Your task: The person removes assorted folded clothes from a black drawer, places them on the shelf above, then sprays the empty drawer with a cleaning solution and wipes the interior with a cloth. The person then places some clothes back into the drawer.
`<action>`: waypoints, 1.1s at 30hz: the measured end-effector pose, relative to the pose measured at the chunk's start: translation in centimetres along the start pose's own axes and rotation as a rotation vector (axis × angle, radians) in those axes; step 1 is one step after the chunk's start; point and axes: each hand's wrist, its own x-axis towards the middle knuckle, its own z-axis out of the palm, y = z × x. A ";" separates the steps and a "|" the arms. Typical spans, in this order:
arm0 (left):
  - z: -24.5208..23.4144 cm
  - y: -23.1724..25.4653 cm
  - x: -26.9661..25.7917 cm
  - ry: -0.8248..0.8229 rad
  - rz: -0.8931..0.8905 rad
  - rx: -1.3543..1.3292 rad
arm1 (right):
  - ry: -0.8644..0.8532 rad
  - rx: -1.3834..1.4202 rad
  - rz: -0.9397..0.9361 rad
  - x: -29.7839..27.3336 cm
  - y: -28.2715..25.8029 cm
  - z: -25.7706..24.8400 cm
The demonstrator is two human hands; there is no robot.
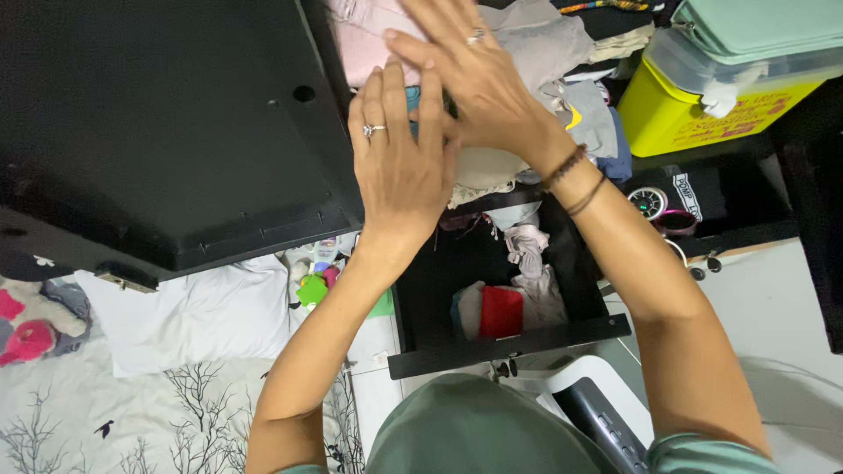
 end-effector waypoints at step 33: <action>7.3 1.7 -22.8 -0.511 -0.318 -0.366 | -0.728 -0.233 0.914 -27.7 -6.6 12.9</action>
